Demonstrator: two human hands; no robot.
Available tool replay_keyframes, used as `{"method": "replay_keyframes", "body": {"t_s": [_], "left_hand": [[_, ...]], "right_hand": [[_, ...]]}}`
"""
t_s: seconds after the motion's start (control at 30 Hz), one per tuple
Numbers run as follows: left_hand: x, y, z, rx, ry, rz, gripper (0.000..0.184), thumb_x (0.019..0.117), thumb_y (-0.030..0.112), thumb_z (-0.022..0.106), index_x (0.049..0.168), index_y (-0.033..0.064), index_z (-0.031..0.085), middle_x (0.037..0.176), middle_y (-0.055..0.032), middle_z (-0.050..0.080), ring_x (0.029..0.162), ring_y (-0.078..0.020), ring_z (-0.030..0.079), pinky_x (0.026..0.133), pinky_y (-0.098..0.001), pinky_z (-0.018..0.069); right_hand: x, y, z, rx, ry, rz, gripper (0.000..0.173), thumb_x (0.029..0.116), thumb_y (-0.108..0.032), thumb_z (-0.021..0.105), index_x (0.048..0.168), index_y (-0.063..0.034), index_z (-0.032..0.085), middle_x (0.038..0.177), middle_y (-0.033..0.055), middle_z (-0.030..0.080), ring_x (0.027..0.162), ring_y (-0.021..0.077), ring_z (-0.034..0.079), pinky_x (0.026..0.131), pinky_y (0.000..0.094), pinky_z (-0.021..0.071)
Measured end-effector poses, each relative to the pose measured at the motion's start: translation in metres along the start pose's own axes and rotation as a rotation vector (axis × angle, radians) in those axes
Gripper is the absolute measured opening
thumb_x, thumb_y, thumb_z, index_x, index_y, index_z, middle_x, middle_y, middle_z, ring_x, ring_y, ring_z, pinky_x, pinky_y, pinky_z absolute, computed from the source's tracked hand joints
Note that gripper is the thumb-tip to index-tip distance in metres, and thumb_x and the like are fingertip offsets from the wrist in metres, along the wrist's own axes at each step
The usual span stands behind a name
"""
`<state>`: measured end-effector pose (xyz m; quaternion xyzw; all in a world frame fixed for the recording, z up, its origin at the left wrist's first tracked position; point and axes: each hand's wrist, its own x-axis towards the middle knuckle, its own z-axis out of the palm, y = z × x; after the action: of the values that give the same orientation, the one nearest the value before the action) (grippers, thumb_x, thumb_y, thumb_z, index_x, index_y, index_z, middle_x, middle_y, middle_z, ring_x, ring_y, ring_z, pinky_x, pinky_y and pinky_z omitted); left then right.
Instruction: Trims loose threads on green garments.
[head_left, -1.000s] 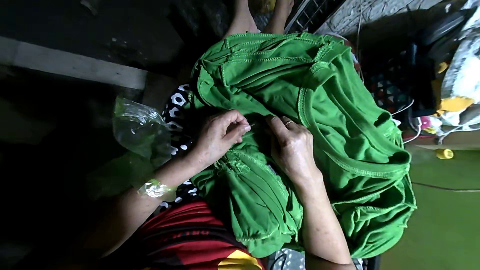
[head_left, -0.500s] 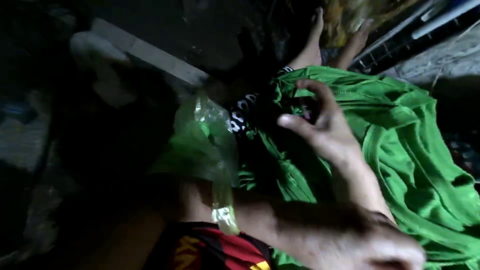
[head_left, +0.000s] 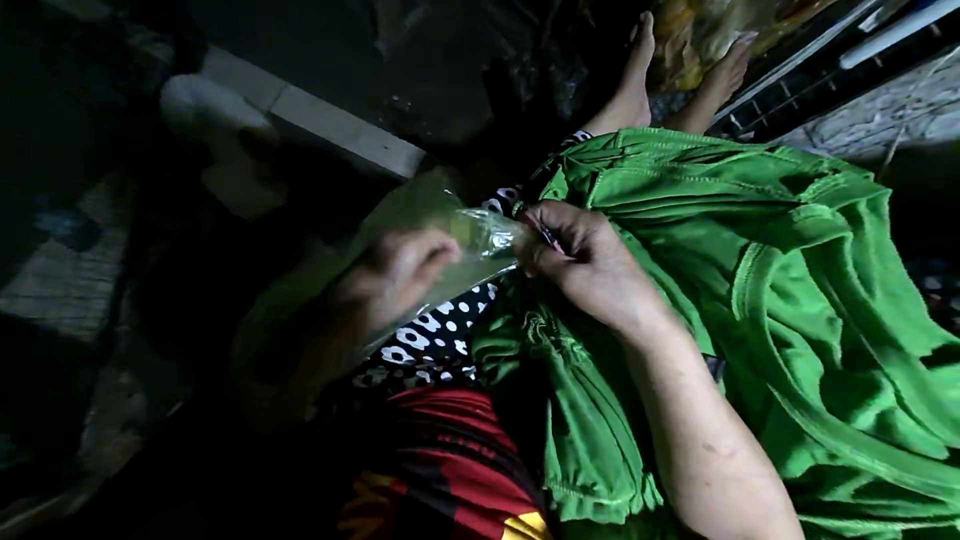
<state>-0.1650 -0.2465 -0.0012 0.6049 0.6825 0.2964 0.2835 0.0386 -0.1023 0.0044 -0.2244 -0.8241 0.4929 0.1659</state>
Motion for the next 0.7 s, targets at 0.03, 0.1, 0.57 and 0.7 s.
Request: {"method": "replay_keyframes", "body": {"t_s": [0.03,0.1,0.57,0.7], "left_hand": [[0.005,-0.007,-0.003,0.074,-0.003,-0.129,0.025,0.1049,0.009,0.054,0.101,-0.0118,0.069,0.091,-0.0262,0.069,0.082,-0.0365,0.068,0.081,-0.0535,0.0536],[0.011,-0.022,-0.006,0.189,-0.050,-0.256,0.029,0.1067,0.008,0.050,0.101,-0.0149,0.067,0.096,-0.0325,0.066,0.093,-0.0466,0.064,0.088,-0.0615,0.0479],[0.041,0.008,0.038,-0.372,-0.108,0.434,0.029,0.0980,0.023,0.063,0.118,0.0039,0.068,0.122,-0.0066,0.066,0.106,-0.0065,0.065,0.093,-0.0247,0.0564],[0.057,0.038,0.109,-0.330,-0.040,0.422,0.034,0.0926,0.023,0.072,0.119,0.0017,0.069,0.124,-0.0184,0.064,0.113,-0.0260,0.063,0.096,-0.0413,0.0527]], "right_hand": [[-0.001,-0.002,0.003,-0.005,0.005,-0.013,0.008,0.0961,-0.009,0.061,0.101,-0.0078,0.068,0.082,-0.0021,0.065,0.069,0.0051,0.062,0.060,0.0243,0.0555],[0.000,-0.011,0.007,-0.018,0.000,-0.001,0.009,0.0953,-0.007,0.062,0.102,-0.0061,0.067,0.083,-0.0011,0.066,0.070,0.0045,0.063,0.062,0.0231,0.0556],[-0.161,-0.052,-0.059,-0.573,0.336,0.445,0.026,0.0899,-0.013,0.075,0.110,0.0009,0.067,0.094,0.0112,0.068,0.076,0.0148,0.064,0.069,0.0343,0.0560],[-0.170,-0.032,-0.027,-0.703,0.424,0.438,0.035,0.0857,-0.018,0.077,0.112,0.0028,0.067,0.110,0.0217,0.065,0.081,0.0287,0.066,0.068,0.0466,0.0568]]}}
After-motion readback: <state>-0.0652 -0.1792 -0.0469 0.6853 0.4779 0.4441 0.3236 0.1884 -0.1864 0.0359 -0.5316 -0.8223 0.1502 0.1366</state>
